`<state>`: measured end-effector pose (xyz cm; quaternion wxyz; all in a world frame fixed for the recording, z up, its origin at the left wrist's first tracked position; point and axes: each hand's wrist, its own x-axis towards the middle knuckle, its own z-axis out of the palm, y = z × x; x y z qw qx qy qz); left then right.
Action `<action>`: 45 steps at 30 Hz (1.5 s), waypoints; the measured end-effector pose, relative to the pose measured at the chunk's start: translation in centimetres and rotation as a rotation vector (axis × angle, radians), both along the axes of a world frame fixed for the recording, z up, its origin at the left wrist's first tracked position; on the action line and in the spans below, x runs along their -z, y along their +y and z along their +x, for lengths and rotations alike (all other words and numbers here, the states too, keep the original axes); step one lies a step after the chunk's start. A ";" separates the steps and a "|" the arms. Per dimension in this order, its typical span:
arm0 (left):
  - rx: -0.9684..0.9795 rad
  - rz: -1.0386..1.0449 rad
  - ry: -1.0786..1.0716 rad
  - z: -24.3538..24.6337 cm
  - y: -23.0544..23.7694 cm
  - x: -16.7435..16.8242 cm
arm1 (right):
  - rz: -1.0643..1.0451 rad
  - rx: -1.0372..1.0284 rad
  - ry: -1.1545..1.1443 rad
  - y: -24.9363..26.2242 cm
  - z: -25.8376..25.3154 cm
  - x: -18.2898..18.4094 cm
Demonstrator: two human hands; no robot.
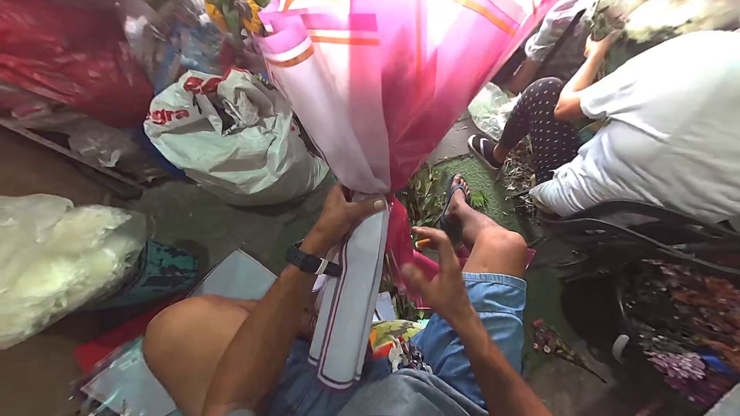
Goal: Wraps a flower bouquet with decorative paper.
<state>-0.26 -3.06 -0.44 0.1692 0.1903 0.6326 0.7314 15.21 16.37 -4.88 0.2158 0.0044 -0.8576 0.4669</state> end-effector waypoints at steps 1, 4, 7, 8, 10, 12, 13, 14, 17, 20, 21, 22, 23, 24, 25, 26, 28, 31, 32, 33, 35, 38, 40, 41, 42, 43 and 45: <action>-0.013 -0.024 -0.005 0.1 -0.2 -0.1 | 0.107 0.031 -0.081 -0.8 1.4 0.6; -0.079 -0.019 -0.052 -0.1 -0.2 0.3 | 0.359 0.131 -0.303 -1.5 2.9 2.2; -0.119 0.003 -0.047 -0.4 -0.2 0.1 | 0.467 0.182 -0.211 -1.1 3.0 2.9; -0.146 0.016 -0.028 -0.5 -0.2 0.0 | 0.442 0.196 -0.172 -1.1 3.1 2.8; -0.224 0.081 0.014 -1.2 -0.1 0.0 | 0.289 0.194 -0.131 -1.0 3.3 2.1; -0.316 0.188 0.036 -2.2 0.2 0.2 | 0.204 0.191 -0.107 -1.4 3.6 1.2; -0.351 0.193 0.040 -2.2 0.1 0.3 | 0.200 0.192 -0.096 -2.2 3.9 0.9; -0.364 0.170 0.046 -1.9 -0.1 0.3 | 0.205 0.191 -0.080 -3.4 4.2 0.9; -0.336 0.099 0.123 -1.0 -0.5 0.5 | 0.245 0.218 -0.010 -6.6 4.3 2.9; -0.321 0.045 0.232 -1.0 -0.6 1.0 | 0.241 0.162 -0.059 -7.1 4.5 4.6; -0.329 0.019 0.248 -1.0 -0.6 1.0 | 0.220 0.098 -0.135 -6.4 4.6 4.4; -0.336 -0.007 0.256 -1.0 -0.6 1.1 | 0.173 0.028 -0.211 -5.1 4.6 4.0; -0.335 -0.028 0.251 -1.0 -0.7 1.0 | 0.116 -0.019 -0.249 -3.6 4.4 3.5; -0.325 -0.041 0.242 -0.9 -0.9 0.9 | 0.026 -0.042 -0.243 -2.1 4.1 2.7; -0.335 -0.042 0.243 -1.1 -0.9 0.9 | -0.089 -0.063 -0.197 -0.7 3.5 1.6; -0.349 -0.040 0.248 -1.3 -0.8 1.0 | -0.197 -0.065 -0.127 0.2 2.7 0.5; -0.375 -0.044 0.236 -1.4 -0.3 1.1 | -0.355 -0.004 -0.034 0.3 -0.1 -1.1; -0.388 -0.075 0.234 -0.9 0.3 1.2 | -0.471 -0.021 -0.145 -1.8 -4.9 -0.7; -0.400 -0.090 0.248 -0.7 0.3 1.4 | -0.466 -0.069 -0.193 -3.0 -5.8 -0.3; -0.422 -0.110 0.260 -0.7 0.4 1.7 | -0.422 -0.100 -0.225 -4.5 -6.0 -0.1; -0.486 -0.183 0.234 -0.7 0.4 1.9 | -0.282 -0.110 -0.240 -7.1 -5.3 0.1; -0.543 -0.256 0.115 -0.4 0.7 1.9 | -0.159 -0.003 -0.120 -8.6 -5.0 2.3; -0.537 -0.232 0.089 -0.4 1.0 2.5 | -0.120 0.073 -0.040 -8.8 -5.5 3.9; -0.537 -0.221 0.089 -0.5 1.2 2.9 | -0.120 0.093 -0.013 -8.7 -5.7 4.5; -0.544 -0.222 0.093 -0.8 1.4 3.3 | -0.139 0.106 0.007 -8.5 -6.0 4.8; -0.563 -0.233 0.096 -1.2 1.7 3.6 | -0.167 0.115 0.017 -8.3 -6.2 5.1; -0.601 -0.284 0.084 -1.9 2.5 4.2 | -0.235 0.115 -0.006 -7.5 -7.1 5.6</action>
